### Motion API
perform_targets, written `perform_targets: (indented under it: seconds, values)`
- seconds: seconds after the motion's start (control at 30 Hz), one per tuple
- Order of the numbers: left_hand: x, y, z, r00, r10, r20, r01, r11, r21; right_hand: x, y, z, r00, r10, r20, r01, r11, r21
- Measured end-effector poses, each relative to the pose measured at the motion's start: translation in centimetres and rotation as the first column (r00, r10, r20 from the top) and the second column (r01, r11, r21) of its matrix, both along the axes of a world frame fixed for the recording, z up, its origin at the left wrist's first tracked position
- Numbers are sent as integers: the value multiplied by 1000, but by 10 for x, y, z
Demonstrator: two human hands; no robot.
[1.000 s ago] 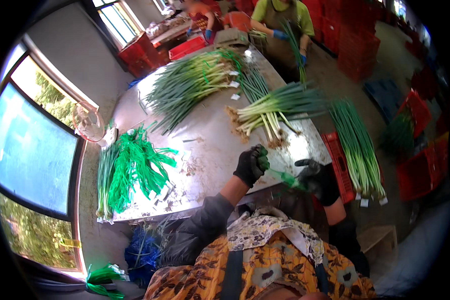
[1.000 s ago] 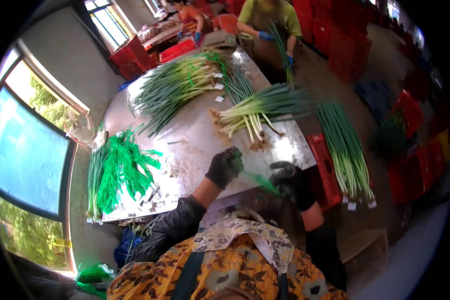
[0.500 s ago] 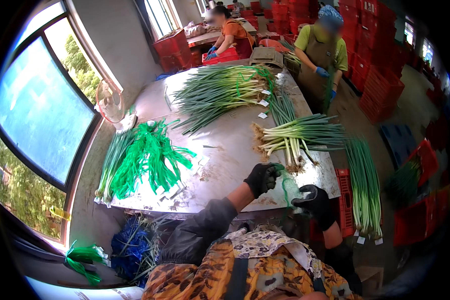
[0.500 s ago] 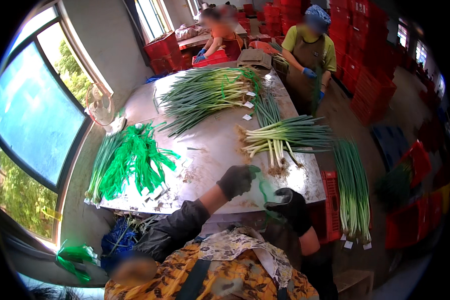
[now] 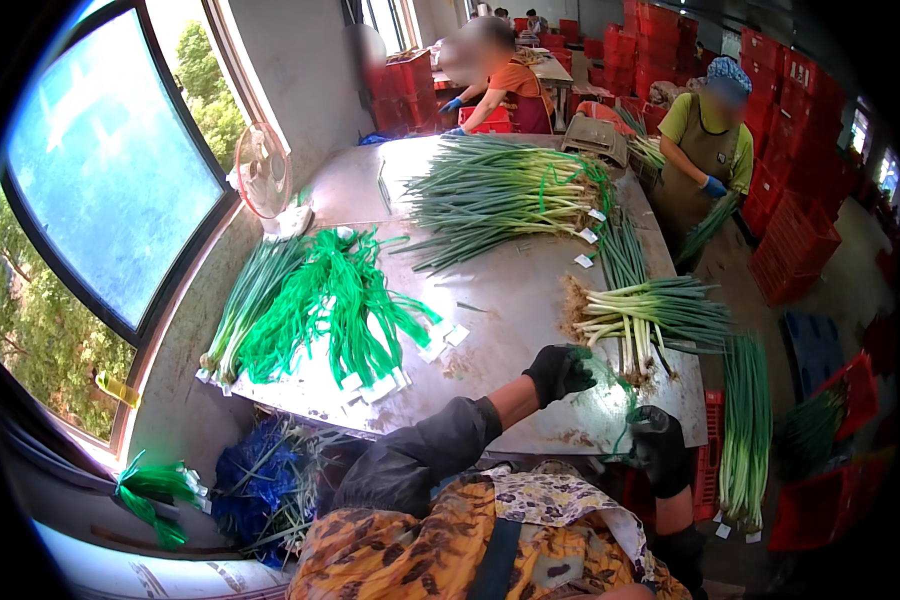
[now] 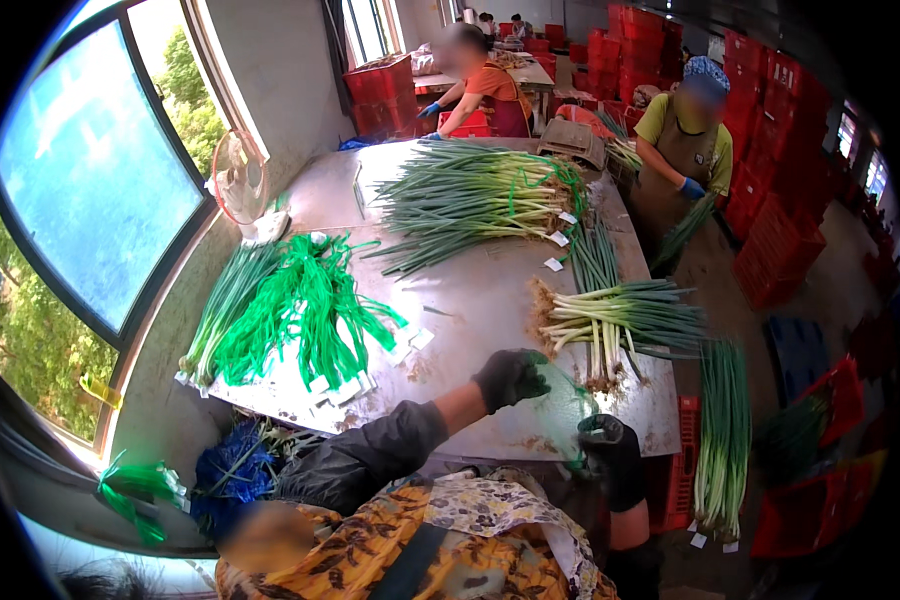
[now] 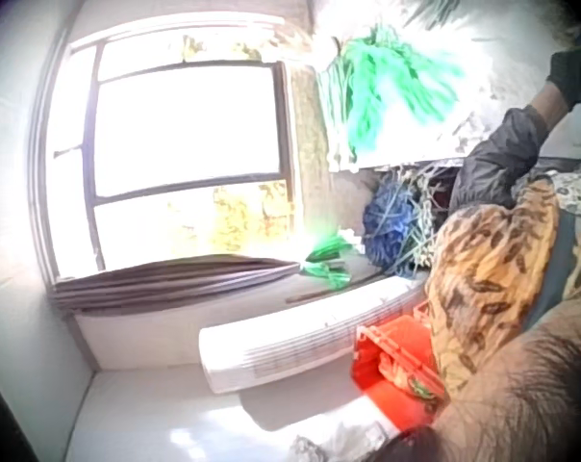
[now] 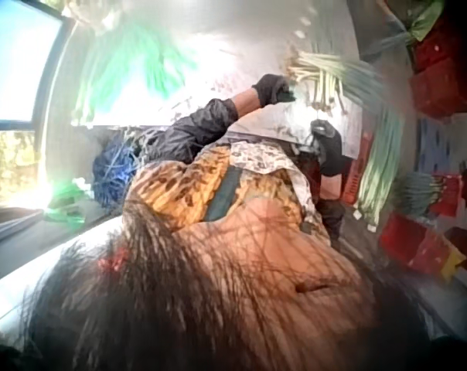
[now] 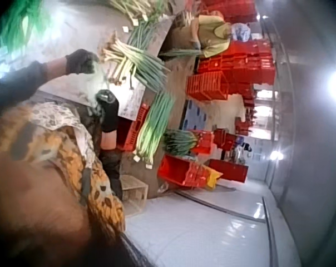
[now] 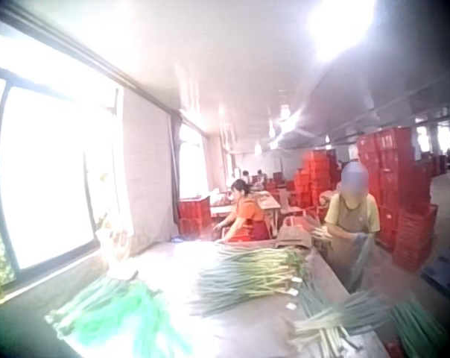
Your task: The person organizes bundles of green onions on a metal table, secures them with green plastic ties, and places the finished bundles into red plastic crates.
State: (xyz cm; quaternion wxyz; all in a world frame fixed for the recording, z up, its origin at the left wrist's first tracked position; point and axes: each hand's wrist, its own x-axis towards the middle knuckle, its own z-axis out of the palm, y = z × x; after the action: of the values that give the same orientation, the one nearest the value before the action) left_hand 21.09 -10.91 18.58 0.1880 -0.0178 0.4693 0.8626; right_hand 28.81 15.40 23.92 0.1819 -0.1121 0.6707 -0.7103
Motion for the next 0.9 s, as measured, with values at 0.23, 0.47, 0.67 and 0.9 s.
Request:
perform_targets:
  seconds: [0.23,0.47,0.67,0.9]
  values:
    - [22,-29,101,842,-538,37,493,741,-455,-57,5,-84,875,-481,-59,484,857,176]
    - [-52,-107,-33,986,-113,122,108,993,51,-19,-100,24,879,194,435,4,910,-414]
    - [-30,-105,72,877,-475,-72,477,879,13,-74,-73,-46,778,-417,-470,625,593,508]
    - [-90,-135,-32,501,-508,-700,-326,639,-697,-42,-130,19,947,38,318,173,775,-607]
